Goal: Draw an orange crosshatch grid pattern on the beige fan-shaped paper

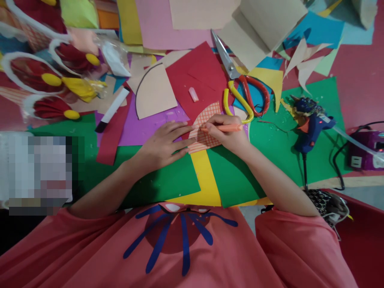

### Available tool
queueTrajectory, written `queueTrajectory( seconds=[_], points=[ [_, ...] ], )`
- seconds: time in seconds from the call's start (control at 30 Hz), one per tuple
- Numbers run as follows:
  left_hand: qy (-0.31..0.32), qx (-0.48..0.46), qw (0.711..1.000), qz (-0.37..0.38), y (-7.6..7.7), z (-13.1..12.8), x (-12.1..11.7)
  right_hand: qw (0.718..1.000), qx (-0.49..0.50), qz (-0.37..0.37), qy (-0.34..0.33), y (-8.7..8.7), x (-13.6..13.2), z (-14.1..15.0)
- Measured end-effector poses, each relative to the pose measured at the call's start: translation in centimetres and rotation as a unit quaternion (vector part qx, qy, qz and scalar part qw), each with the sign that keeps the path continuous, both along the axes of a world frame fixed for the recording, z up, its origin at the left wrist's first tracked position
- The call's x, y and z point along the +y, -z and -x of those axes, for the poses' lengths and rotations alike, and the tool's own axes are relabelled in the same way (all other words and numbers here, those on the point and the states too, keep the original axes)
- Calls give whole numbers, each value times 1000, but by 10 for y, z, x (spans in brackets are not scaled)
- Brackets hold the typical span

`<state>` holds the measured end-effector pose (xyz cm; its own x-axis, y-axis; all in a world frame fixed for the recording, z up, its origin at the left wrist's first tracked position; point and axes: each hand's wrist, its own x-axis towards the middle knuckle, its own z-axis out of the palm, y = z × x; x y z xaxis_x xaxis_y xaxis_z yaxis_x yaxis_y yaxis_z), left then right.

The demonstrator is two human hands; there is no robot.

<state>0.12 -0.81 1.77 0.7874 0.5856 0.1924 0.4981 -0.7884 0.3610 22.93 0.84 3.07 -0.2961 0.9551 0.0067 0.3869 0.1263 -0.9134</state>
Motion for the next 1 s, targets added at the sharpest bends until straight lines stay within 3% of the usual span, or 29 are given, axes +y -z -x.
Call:
queueTrajectory(
  seconds=[0.2, 0.37, 1.0],
  points=[
    [-1, -3, 1000, 9, 0, 0, 0, 999, 26, 27, -4, -2, 1, 1],
    [-4, 6, 1000, -10, 1, 1, 0, 998, 24, -41, 45, -1, -2, -1],
    [-30, 37, 999, -22, 0, 2, 2, 999, -21, -39, -6, 2, -5, 0]
  ],
)
